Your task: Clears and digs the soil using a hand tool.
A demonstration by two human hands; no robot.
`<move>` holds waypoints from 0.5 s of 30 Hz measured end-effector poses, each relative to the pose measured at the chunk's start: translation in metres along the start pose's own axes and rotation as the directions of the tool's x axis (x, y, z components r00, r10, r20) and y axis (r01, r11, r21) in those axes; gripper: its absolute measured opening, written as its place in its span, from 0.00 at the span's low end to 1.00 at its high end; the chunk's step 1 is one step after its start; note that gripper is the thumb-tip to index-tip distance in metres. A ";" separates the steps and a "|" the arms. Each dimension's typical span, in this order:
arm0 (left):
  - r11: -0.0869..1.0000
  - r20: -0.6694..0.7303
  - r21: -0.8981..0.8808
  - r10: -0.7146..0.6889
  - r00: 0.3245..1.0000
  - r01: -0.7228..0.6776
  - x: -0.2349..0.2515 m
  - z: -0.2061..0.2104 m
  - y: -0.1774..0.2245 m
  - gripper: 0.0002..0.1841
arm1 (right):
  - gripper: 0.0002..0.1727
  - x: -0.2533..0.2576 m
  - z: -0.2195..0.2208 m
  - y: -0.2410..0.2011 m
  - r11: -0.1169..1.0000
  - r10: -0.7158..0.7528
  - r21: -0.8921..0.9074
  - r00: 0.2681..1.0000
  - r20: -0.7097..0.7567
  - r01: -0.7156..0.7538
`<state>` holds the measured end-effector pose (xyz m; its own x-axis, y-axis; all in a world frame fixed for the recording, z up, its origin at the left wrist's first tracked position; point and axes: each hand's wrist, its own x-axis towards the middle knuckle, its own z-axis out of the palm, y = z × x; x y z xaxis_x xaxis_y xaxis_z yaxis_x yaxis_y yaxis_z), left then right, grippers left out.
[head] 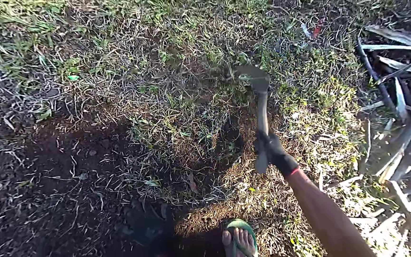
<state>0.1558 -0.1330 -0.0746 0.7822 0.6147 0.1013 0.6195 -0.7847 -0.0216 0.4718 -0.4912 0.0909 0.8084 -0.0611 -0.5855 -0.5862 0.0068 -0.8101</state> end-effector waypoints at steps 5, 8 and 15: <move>0.998 0.131 -0.063 -0.008 0.991 0.017 0.020 -0.052 0.023 0.44 | 0.30 0.018 -0.002 -0.027 0.965 -0.217 0.103 0.952 -0.217 0.243; 0.995 -0.140 -0.082 0.045 0.989 -0.057 -0.002 0.012 0.001 0.41 | 0.24 0.026 0.028 0.007 0.963 -0.198 0.169 0.976 -0.092 0.211; 0.998 0.185 -0.047 -0.020 0.982 0.029 0.007 -0.044 0.021 0.41 | 0.28 -0.039 -0.023 0.018 0.955 -0.058 -0.296 0.994 -0.093 0.028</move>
<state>0.1715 -0.1489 -0.0306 0.7686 0.6341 -0.0843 0.6379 -0.7696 0.0279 0.4287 -0.5118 0.0997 0.8324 -0.1538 -0.5324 -0.5530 -0.2905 -0.7809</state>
